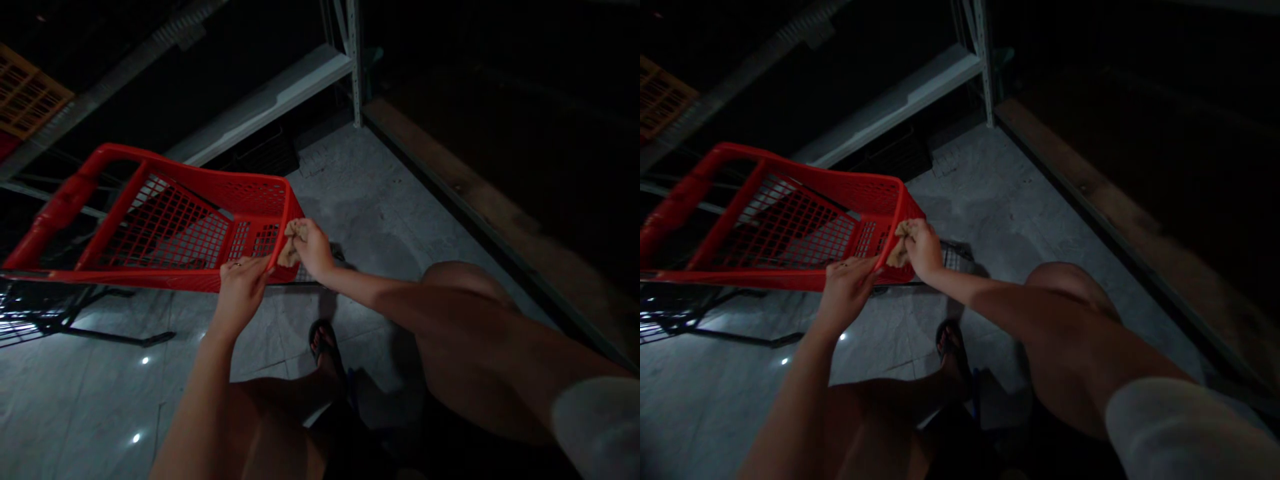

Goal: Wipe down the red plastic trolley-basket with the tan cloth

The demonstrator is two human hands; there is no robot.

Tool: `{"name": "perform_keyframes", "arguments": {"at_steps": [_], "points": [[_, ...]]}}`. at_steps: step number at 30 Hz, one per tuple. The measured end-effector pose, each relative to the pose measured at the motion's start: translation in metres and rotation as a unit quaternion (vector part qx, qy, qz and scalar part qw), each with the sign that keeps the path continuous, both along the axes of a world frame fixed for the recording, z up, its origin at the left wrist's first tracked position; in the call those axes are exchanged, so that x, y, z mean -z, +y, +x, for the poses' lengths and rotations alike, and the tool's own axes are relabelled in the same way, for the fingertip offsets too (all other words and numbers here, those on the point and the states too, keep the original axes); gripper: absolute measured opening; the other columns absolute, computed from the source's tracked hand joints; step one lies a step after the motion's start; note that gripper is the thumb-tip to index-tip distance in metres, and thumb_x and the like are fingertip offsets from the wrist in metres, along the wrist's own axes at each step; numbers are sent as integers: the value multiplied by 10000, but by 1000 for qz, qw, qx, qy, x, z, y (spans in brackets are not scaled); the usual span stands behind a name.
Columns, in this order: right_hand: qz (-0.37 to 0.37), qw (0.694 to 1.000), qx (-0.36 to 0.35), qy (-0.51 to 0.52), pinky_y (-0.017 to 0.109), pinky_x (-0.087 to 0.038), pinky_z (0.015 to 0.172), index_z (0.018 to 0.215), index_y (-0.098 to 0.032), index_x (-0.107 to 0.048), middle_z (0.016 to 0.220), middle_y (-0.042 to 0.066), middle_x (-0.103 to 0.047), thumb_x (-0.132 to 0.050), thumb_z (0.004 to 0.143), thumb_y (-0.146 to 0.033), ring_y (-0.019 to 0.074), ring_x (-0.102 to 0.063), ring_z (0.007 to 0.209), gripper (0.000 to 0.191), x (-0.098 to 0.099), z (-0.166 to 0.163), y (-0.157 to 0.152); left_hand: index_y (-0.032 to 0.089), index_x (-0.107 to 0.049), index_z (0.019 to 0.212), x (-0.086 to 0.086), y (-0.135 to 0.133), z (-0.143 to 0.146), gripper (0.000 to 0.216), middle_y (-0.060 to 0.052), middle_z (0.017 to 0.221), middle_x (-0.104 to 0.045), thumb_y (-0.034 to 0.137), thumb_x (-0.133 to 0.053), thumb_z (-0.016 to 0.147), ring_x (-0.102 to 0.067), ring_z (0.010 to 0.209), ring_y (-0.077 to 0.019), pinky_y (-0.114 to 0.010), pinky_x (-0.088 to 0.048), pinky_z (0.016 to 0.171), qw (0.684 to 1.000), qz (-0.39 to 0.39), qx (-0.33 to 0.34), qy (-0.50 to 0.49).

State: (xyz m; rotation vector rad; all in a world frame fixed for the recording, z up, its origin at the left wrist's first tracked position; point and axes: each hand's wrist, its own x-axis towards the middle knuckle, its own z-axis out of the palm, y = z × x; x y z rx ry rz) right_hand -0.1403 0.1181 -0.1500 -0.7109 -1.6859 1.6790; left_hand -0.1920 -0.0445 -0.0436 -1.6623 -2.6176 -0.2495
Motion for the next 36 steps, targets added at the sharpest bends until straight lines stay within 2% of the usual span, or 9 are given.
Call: {"name": "perform_keyframes", "arguments": {"at_steps": [3,6,12,14,17,21,23,30,36], "points": [[-5,998,-57,-5,415,-570,1008,1012,-287,-590,1076,19,-736,-604,802,-106,217,-713,1062,277,0,26,-33,241,-762,1191,-4,-6,-5,325,-79,1132,-814,341,-494,1038,-729,1032,-271,-420,-392,928,1000,-11,-14,-21],[-40,997,-54,-27,406,-587,937,983,-286,-600,1001,2,-738,-617,779,-125,222,-722,981,260,-3,27,-38,246,-794,1133,-13,-8,-4,340,-70,1071,-825,416,-525,1012,-742,993,-277,-413,-420,972,998,-29,-22,-51],[-76,996,16,-35,393,-559,955,943,-251,-606,950,3,-734,-571,758,-90,207,-708,960,248,-11,-27,32,198,-834,901,-32,14,2,499,-102,821,-804,543,-491,1010,-757,835,-310,-352,-489,752,982,-72,-136,-111],[-71,997,13,-29,380,-551,951,919,-244,-603,930,6,-726,-569,743,-65,203,-702,949,253,-9,-35,40,196,-837,1040,-29,29,-3,427,-108,984,-827,481,-521,1003,-762,981,-326,-363,-519,858,979,-19,-156,-129],[-89,995,5,-33,364,-558,916,963,-246,-602,929,-4,-720,-571,753,-74,193,-702,915,273,-2,-18,14,175,-770,1278,-15,55,-18,423,-112,1279,-771,378,-532,994,-700,1220,-320,-396,-501,1054,962,69,-161,-209],[-112,990,-51,-65,356,-575,852,1006,-259,-609,896,-16,-724,-605,737,-97,201,-712,872,313,7,23,-45,134,-785,1228,6,74,-31,414,-112,1295,-763,383,-588,962,-689,1234,-300,-424,-495,1122,902,163,-170,-361],[-114,989,-68,-62,353,-579,840,987,-264,-614,917,-8,-739,-606,739,-88,203,-719,881,304,6,29,-54,143,-796,1197,12,73,-31,407,-101,1241,-785,410,-649,926,-687,1236,-300,-435,-499,1128,874,205,-174,-404],[11,998,-47,32,356,-553,981,947,-270,-620,978,-11,-747,-593,767,-41,184,-698,984,293,-4,-21,10,158,-785,1231,10,52,-15,466,-94,1171,-803,456,-718,878,-687,1240,-295,-441,-473,1165,828,218,-167,-489],[46,996,-45,62,350,-538,998,955,-271,-606,989,-2,-737,-576,771,-46,178,-678,988,292,3,-34,10,171,-777,1250,7,52,-15,490,-87,1190,-799,455,-755,851,-681,1259,-310,-449,-481,1160,817,226,-171,-502]]}}
